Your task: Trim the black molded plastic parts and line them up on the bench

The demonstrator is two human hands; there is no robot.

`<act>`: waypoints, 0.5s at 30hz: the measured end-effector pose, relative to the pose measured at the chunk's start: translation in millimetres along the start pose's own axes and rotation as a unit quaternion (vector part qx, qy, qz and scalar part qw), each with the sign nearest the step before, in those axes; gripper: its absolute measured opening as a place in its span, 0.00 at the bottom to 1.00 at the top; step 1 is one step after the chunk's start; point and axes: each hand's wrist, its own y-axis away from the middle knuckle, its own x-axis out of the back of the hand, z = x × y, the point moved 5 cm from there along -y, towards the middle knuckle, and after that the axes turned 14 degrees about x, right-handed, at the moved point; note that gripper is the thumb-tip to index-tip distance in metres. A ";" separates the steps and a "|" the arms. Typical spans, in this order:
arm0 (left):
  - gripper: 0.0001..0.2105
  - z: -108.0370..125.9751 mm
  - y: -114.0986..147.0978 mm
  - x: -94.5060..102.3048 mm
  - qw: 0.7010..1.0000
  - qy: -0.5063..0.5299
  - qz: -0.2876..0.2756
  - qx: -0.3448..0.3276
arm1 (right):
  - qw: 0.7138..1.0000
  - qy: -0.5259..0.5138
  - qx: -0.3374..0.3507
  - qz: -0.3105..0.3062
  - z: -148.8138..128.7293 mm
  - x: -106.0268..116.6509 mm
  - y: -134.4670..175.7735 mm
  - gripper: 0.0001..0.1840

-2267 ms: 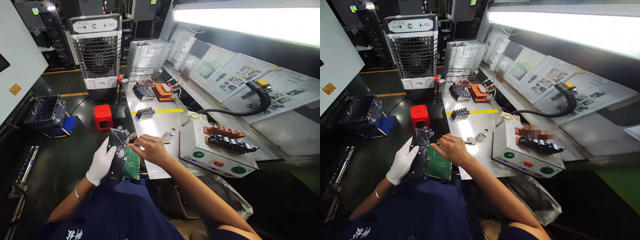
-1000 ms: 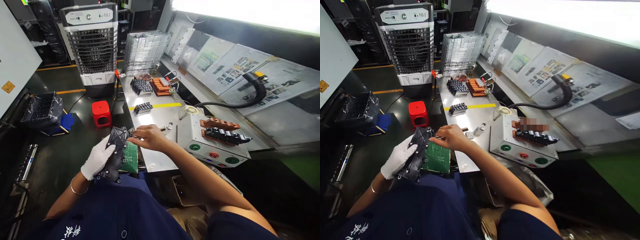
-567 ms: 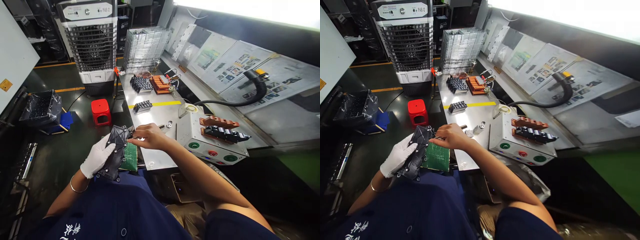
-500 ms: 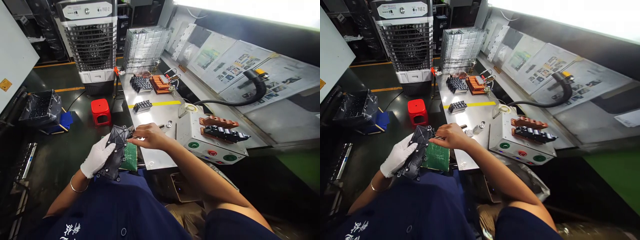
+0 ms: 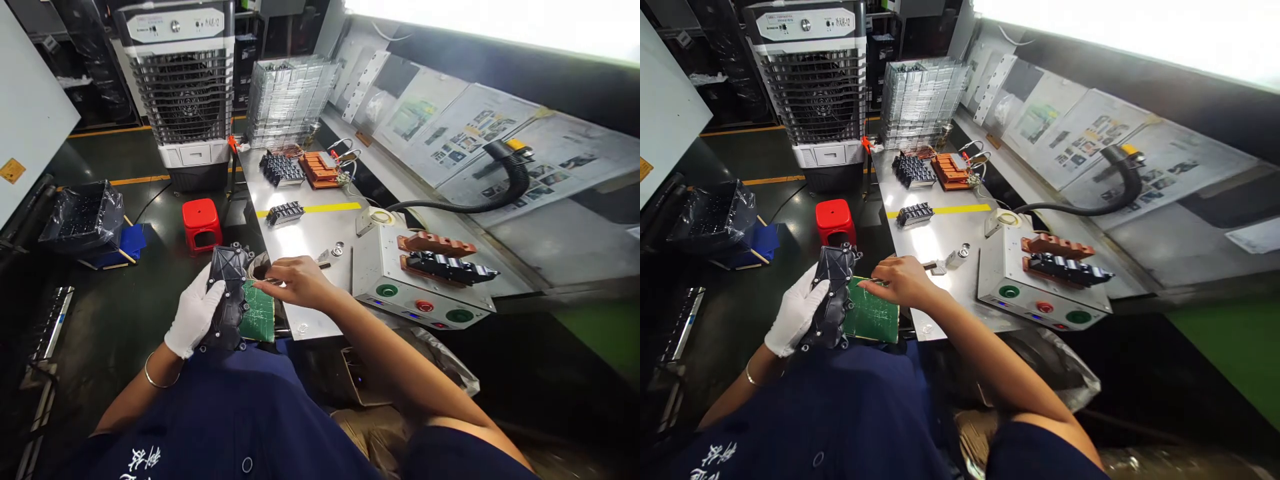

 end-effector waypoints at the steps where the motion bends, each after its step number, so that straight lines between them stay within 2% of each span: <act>1: 0.23 0.2 0.0 1.8 1.000 0.001 0.018 -0.007 | 1.000 0.009 -0.011 0.011 -1.2 -1.3 1.0 0.26; 7: 0.22 1.6 0.7 3.9 0.998 -0.016 0.058 -0.022 | 0.990 0.074 -0.090 0.082 -5.1 -1.0 1.2 0.26; 15: 0.23 -3.2 -0.7 -0.8 0.998 -0.002 0.065 -0.025 | 0.989 0.084 -0.096 0.077 -14.5 -11.7 3.6 0.26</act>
